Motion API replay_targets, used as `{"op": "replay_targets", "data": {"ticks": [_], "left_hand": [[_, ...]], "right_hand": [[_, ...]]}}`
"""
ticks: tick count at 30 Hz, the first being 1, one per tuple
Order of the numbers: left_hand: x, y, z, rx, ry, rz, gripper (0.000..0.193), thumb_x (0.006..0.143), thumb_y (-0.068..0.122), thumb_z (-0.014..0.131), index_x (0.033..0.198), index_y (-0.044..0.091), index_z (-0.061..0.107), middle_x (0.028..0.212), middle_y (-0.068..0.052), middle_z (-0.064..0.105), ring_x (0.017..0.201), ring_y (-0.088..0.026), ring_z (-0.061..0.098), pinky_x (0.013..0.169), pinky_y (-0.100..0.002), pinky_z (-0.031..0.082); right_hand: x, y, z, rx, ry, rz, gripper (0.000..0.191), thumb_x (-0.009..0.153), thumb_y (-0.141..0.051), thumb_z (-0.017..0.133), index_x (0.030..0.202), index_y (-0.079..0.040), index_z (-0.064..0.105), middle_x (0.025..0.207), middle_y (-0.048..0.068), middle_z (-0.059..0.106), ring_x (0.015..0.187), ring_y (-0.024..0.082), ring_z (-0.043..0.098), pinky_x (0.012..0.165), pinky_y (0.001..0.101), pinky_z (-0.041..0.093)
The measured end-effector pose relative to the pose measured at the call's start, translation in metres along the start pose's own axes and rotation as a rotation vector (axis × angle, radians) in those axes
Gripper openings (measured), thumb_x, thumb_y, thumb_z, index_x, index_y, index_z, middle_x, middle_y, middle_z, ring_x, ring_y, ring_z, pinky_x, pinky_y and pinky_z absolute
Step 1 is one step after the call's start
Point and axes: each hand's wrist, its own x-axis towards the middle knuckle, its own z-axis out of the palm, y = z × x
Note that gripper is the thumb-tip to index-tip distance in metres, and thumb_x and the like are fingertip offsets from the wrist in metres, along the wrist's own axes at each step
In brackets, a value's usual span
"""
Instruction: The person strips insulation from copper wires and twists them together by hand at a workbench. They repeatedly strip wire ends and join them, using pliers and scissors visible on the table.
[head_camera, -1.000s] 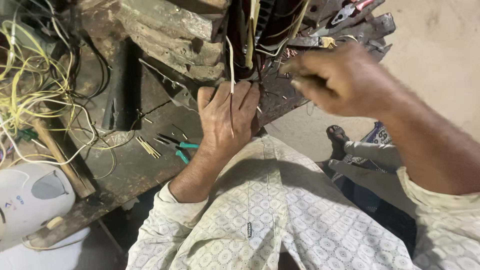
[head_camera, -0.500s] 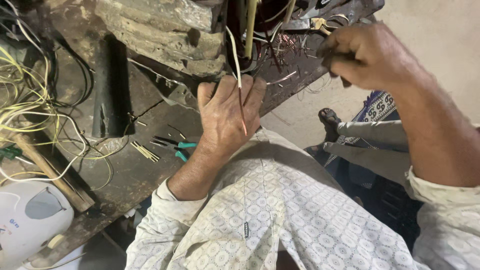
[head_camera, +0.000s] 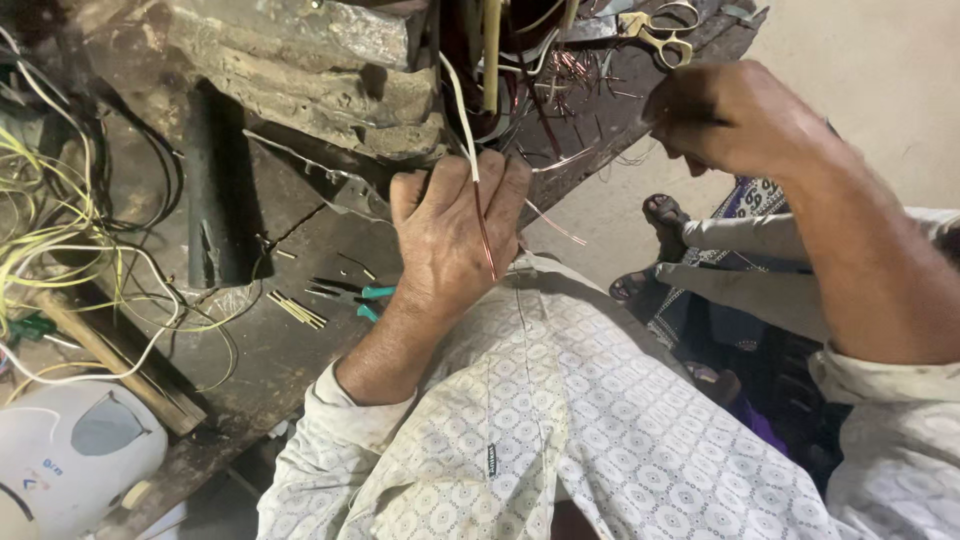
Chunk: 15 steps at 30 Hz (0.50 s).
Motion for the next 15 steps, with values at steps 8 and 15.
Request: {"op": "replay_targets", "data": {"ticks": [8,15], "left_hand": [[0.009,0.004,-0.001,-0.008,0.044,-0.018,0.032,0.084,0.009,0.076,0.116,0.011,0.075,0.113,0.001,0.069,0.093,-0.017,0.059,0.081,-0.04,0.034],[0.018,0.016,-0.009,0.017,-0.03,-0.11,0.027,0.086,0.006,0.075,0.112,0.014,0.077,0.112,0.001,0.069,0.095,-0.018,0.062,0.083,-0.04,0.037]], "right_hand": [[0.027,0.033,0.081,0.766,-0.023,-0.32,0.021,0.102,-0.001,0.059,0.122,0.001,0.064,0.107,0.014,0.073,0.095,0.02,0.075,0.086,0.0328,0.062],[0.047,0.026,0.05,0.335,0.358,-0.645,0.035,0.096,-0.032,0.059,0.119,-0.01,0.075,0.071,0.006,0.067,0.064,0.011,0.059,0.049,0.0238,0.045]]}}
